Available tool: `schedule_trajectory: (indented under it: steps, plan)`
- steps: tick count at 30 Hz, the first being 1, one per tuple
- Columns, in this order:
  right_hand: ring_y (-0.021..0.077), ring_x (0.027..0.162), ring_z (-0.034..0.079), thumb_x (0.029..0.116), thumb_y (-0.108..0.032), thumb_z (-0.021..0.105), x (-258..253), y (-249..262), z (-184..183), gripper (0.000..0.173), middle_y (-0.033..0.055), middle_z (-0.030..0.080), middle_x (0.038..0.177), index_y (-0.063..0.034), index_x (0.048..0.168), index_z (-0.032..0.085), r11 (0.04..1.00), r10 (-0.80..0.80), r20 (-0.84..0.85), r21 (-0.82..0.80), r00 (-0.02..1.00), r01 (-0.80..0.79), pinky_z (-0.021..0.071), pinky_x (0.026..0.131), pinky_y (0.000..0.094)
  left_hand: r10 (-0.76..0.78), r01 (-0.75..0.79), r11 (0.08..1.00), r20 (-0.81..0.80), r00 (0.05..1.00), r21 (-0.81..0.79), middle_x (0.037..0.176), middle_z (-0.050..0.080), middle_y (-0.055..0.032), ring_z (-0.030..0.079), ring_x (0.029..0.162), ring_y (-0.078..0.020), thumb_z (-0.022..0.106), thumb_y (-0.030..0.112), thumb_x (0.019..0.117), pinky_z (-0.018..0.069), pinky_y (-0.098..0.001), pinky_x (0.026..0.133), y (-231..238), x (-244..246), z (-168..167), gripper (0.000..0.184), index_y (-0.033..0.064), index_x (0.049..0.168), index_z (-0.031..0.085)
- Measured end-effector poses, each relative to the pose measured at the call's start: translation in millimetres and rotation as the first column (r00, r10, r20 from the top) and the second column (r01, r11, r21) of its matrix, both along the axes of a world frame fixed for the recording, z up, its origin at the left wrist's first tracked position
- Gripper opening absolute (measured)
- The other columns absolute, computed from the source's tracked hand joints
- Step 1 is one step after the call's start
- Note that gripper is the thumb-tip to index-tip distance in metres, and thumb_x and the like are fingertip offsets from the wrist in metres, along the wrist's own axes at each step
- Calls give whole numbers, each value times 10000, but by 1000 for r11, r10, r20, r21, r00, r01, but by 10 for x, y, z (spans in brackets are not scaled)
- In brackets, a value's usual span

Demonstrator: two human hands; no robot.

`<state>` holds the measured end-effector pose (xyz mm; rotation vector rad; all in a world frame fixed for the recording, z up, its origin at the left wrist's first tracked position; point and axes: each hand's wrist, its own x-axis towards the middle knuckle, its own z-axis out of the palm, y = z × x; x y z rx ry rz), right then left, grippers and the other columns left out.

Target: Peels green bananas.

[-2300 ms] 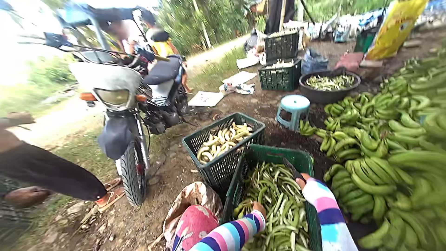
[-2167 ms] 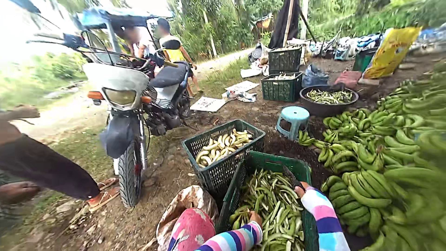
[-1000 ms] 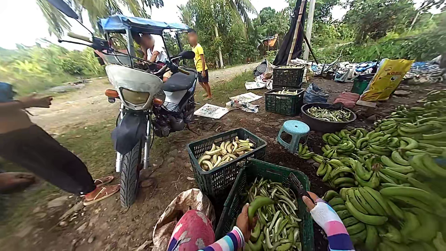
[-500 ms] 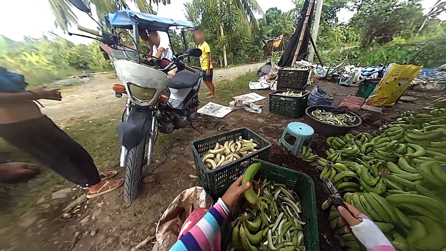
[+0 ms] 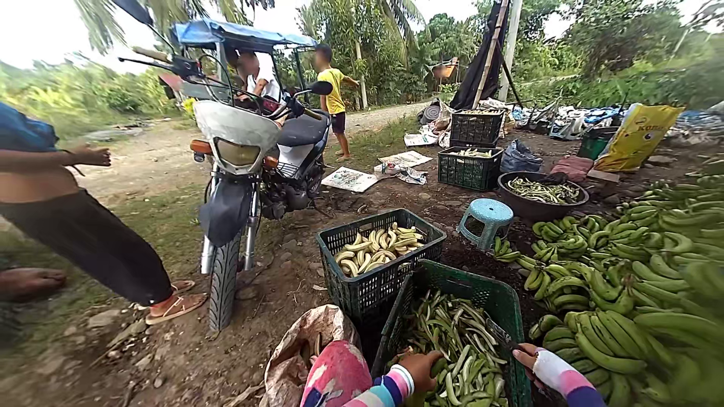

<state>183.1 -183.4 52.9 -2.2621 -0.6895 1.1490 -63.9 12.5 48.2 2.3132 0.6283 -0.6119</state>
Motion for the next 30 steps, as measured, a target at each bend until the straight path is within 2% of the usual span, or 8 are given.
schedule_trajectory:
  steps: [1, 8, 10, 13, 16, 19, 24, 30]
  plan:
    - [296, 896, 627, 1120, -328, 426, -78, 9, 140, 477, 254, 634, 1147, -42, 1500, 453, 999, 6, -8, -52, 1000, -6, 509, 859, 436, -32, 32, 999, -40, 999, 3, 1354, 595, -296, 574, 1257, -493, 647, 164, 978, 422, -684, 1039, -17, 6, -34, 718, 187, 1610, 308]
    - [344, 1066, 657, 1104, -381, 456, -195, 220, -12, 493, 246, 638, 1271, -43, 1456, 519, 977, 118, 92, -189, 989, -99, 495, 969, 499, -178, 217, 970, -286, 941, 111, 1366, 595, -282, 554, 1289, -483, 629, 270, 999, 418, -701, 1033, 22, 24, -235, 622, 129, 1559, 397]
    - [355, 1148, 653, 1105, -385, 450, -339, 302, 147, 494, 244, 637, 1312, -46, 1454, 531, 970, 154, 123, -208, 980, -126, 486, 1014, 509, -186, 230, 968, -332, 925, 97, 1372, 590, -284, 547, 1296, -479, 596, 312, 1014, 406, -706, 1036, 25, 22, -199, 585, 75, 1526, 440]
    - [352, 1347, 544, 1126, -300, 407, -709, 431, 648, 490, 270, 553, 1443, 29, 1483, 469, 955, 190, 111, -253, 976, -157, 372, 1147, 476, -200, 258, 961, -400, 894, 96, 1330, 610, -299, 567, 1266, -484, 596, 330, 1013, 418, -707, 1014, -16, 5, -150, 560, 1, 1457, 506]
    - [343, 1343, 562, 1098, -422, 445, -573, 548, 235, 538, 227, 586, 1429, -38, 1467, 524, 940, 234, 159, -290, 959, -182, 408, 1134, 523, -221, 296, 950, -465, 857, 95, 1315, 617, -297, 577, 1253, -474, 584, 365, 1012, 427, -704, 996, -35, 8, -200, 538, -28, 1379, 564]
    - [351, 1385, 529, 1068, -501, 459, -524, 608, 26, 579, 206, 583, 1449, -86, 1461, 554, 932, 257, 192, -309, 947, -190, 382, 1152, 579, -202, 273, 956, -433, 878, 106, 1339, 606, -296, 575, 1258, -476, 612, 363, 994, 427, -705, 1005, -25, 5, -269, 597, -4, 1453, 504]
    - [319, 1412, 508, 1065, -503, 472, -591, 651, 89, 597, 187, 569, 1474, -79, 1480, 529, 932, 227, 197, -328, 954, -154, 362, 1178, 544, -111, 157, 983, -368, 923, 98, 1332, 594, -312, 590, 1228, -488, 706, 268, 940, 448, -689, 994, -65, 23, -162, 781, 68, 1572, 294]
    - [336, 1384, 532, 1051, -476, 524, -547, 642, 6, 573, 196, 591, 1443, -78, 1462, 547, 943, 218, 223, -299, 950, -146, 372, 1164, 565, -152, 197, 977, -373, 915, 85, 1335, 596, -309, 588, 1234, -484, 699, 292, 949, 445, -691, 996, -87, -16, -169, 772, 53, 1565, 300]
